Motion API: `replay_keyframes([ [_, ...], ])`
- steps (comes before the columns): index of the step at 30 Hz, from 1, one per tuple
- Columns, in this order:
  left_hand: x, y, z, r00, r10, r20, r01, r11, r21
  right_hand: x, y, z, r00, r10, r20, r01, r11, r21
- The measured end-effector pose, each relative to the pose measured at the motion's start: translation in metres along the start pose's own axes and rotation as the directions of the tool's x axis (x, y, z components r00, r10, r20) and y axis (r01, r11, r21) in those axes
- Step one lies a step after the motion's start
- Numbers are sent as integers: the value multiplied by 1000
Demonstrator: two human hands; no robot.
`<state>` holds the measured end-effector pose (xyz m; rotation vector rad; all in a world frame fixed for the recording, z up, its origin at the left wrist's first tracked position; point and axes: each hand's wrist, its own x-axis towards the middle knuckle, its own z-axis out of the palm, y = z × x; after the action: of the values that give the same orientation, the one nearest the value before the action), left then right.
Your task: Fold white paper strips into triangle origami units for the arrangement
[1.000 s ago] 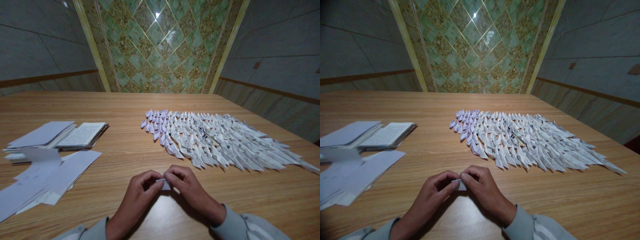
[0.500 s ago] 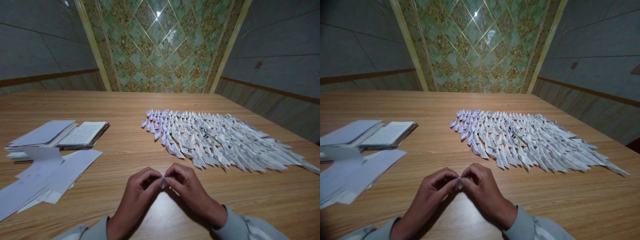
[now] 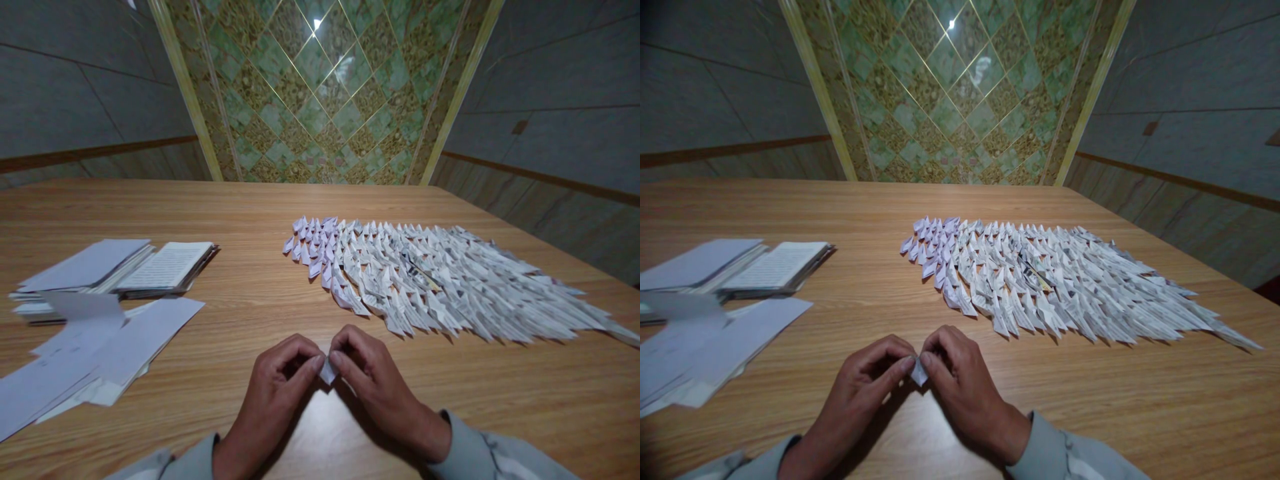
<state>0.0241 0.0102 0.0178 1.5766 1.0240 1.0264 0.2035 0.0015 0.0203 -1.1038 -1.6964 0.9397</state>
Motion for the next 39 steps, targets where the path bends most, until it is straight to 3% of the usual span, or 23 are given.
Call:
replay_keyframes([
  [5,4,-2,2,979,-134,-152,104,976,-192,1,3,1,995,50,-88,-41,994,101],
  [11,6,-7,4,945,-273,-178,174,885,-433,1,8,1,971,78,-225,-46,988,145],
  [15,7,-10,3,925,-294,-242,149,864,-481,2,10,0,966,60,-252,-28,992,127],
  [19,8,-10,3,938,-240,-250,122,903,-412,0,6,0,975,-21,-223,28,999,28],
  [25,5,-7,4,958,-210,-194,121,911,-393,1,0,1,943,-320,-90,302,938,-171],
  [29,3,-7,4,965,-190,-183,111,922,-372,2,1,0,964,-242,-110,221,960,-171],
  [35,0,-11,1,978,-168,-127,100,901,-421,2,-1,-2,987,-36,-155,33,999,-19],
  [39,0,-10,2,985,-135,-108,72,887,-455,2,2,-1,982,-78,-172,62,994,-95],
])
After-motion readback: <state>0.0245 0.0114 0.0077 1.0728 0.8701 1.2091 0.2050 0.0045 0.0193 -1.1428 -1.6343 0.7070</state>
